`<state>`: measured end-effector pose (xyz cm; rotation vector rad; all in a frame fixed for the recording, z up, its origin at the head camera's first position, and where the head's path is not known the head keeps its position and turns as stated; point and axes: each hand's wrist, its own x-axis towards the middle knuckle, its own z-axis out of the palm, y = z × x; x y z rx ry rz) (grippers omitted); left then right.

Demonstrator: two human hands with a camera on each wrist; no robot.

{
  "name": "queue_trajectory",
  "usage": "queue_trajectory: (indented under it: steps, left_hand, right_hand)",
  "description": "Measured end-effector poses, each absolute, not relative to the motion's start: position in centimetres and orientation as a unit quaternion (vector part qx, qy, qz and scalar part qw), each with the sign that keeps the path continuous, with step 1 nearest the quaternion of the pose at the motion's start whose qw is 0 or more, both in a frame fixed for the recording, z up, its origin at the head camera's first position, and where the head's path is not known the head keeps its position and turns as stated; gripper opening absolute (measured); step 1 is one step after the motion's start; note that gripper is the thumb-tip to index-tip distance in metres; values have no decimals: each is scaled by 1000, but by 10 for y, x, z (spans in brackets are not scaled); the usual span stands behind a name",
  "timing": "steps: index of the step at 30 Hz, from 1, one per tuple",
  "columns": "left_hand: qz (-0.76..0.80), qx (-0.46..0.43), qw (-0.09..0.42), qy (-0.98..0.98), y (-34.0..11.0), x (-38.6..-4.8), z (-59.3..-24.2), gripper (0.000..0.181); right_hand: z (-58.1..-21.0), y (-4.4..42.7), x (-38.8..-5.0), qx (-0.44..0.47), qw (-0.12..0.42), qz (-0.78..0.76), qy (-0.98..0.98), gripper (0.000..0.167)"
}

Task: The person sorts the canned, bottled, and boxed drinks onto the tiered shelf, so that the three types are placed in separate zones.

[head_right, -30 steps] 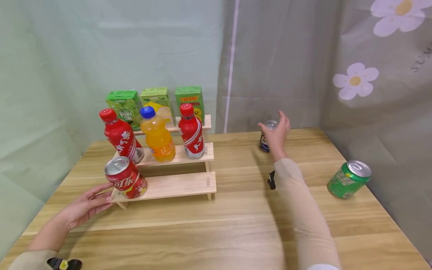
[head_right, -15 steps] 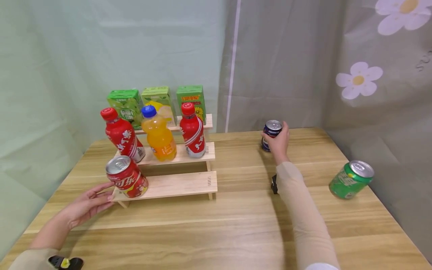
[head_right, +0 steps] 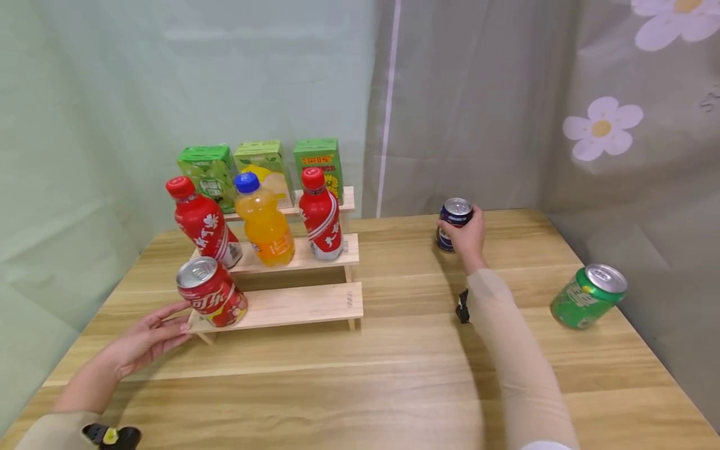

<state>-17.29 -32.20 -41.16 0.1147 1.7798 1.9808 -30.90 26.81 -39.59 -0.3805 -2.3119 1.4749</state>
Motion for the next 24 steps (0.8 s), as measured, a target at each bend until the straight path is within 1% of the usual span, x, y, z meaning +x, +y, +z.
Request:
queue_trajectory:
  steps: [12, 17, 24]
  left_hand:
    - [719, 52, 235, 651, -323, -173, -409, 41]
    - [717, 47, 234, 655, -323, -173, -409, 41]
    - [712, 42, 227, 663, -322, -171, -410, 41]
  right_hand:
    - [-387, 276, -297, -91, 153, 483, -857, 83]
    - [-386, 276, -291, -85, 131, 453, -878, 84]
    - [-377, 266, -281, -55, 113, 440, -889, 86]
